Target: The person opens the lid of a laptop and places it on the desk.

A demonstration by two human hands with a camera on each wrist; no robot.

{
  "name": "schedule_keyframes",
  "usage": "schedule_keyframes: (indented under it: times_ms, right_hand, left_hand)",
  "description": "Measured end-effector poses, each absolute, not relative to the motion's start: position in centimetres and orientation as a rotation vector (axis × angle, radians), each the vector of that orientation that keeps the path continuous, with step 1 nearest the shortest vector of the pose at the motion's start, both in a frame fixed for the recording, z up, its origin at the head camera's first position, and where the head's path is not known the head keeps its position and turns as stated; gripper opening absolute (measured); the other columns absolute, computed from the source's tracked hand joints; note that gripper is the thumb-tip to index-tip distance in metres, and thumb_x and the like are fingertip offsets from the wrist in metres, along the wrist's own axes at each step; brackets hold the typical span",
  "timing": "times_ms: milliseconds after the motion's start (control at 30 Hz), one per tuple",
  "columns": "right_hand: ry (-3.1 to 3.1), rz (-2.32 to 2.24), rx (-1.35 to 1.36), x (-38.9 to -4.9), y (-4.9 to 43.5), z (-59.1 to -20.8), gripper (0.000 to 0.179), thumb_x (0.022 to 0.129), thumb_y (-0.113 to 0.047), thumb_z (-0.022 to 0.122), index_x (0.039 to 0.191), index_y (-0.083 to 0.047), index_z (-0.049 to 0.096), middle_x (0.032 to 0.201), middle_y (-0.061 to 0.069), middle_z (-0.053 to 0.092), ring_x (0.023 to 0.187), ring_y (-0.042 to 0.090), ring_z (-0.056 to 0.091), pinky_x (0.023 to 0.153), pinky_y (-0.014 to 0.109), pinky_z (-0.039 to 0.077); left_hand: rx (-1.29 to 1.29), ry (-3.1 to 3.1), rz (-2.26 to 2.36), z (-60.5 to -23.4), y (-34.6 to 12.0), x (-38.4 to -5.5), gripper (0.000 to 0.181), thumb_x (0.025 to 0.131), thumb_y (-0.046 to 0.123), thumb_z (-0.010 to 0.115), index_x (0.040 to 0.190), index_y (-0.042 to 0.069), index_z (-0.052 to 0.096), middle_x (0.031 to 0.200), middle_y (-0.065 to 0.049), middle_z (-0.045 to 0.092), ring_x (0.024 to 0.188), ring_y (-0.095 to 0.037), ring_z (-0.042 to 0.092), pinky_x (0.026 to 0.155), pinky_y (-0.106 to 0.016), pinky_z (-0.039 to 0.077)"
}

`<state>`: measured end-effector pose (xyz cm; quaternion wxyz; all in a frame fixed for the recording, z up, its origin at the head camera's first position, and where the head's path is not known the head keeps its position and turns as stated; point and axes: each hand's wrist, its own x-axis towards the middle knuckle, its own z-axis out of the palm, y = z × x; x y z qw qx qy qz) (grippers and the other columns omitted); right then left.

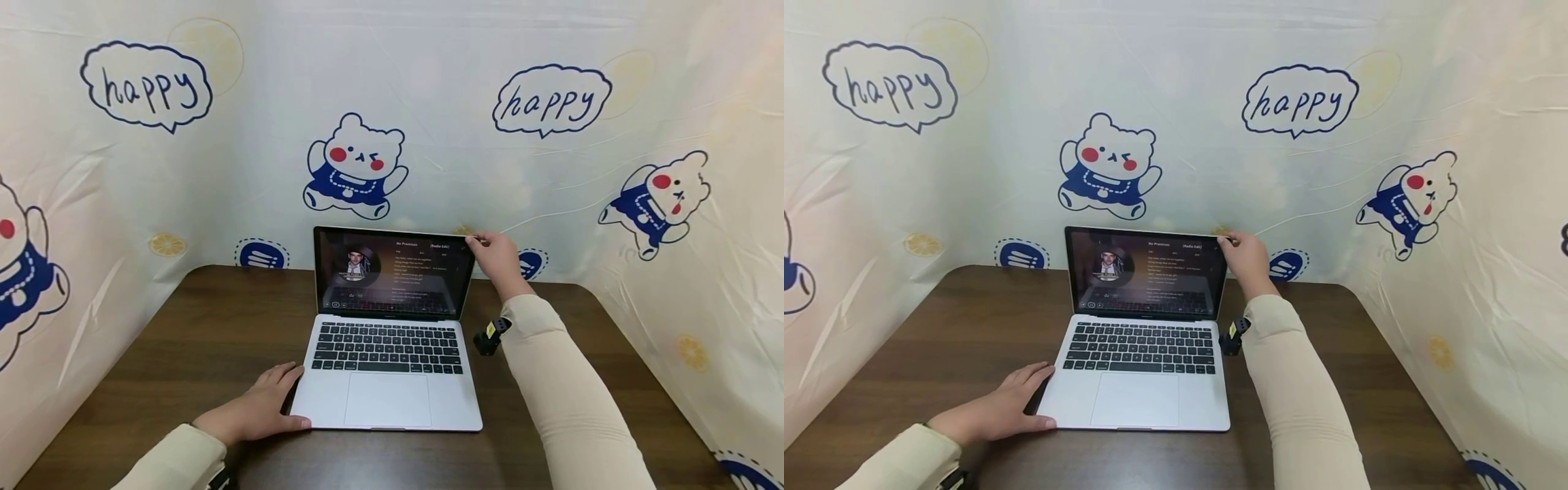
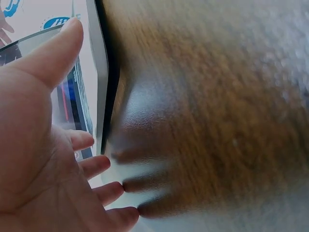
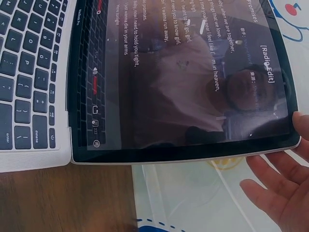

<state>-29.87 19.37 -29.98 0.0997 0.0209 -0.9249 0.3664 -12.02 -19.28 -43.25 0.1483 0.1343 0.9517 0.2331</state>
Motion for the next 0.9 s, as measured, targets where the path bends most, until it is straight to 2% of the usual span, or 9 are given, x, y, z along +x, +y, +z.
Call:
schedule_keyframes:
  times_ms: [267,433,900]
  right_hand:
    - [-2.736,1.085,0.057,-29.9,19.8,-30.3,0.044,0.101,-0.034,0.05,0.133,-0.004,0.057,0.134,0.019,0.056,0.119,0.035,0.055,0.095,0.051,0.046]
    - [-2.729,1.114,0.056,-29.7,20.0,-30.7,0.045,0.102,-0.034,0.049,0.136,-0.004,0.055,0.136,0.018,0.054,0.121,0.035,0.054,0.097,0.051,0.045]
    - [-2.735,1.034,0.066,-28.4,20.8,-32.0,0.048,0.1,-0.034,0.051,0.138,-0.005,0.051,0.126,0.02,0.06,0.116,0.036,0.057,0.093,0.051,0.047]
  left_hand:
    - [0.408,2.767,0.67,-43.5,-19.5,-12.5,0.101,0.074,0.058,0.075,0.143,-0.005,0.036,0.145,-0.032,0.031,0.132,-0.052,0.029,0.101,-0.066,0.031]
    - [0.404,2.807,0.686,-43.0,-19.4,-12.6,0.098,0.076,0.054,0.075,0.144,-0.003,0.035,0.146,-0.031,0.031,0.133,-0.051,0.028,0.101,-0.065,0.032]
    - [0.37,2.959,0.673,-42.1,-20.3,-13.2,0.096,0.079,0.052,0.074,0.145,-0.005,0.032,0.146,-0.032,0.029,0.131,-0.053,0.029,0.099,-0.066,0.034]
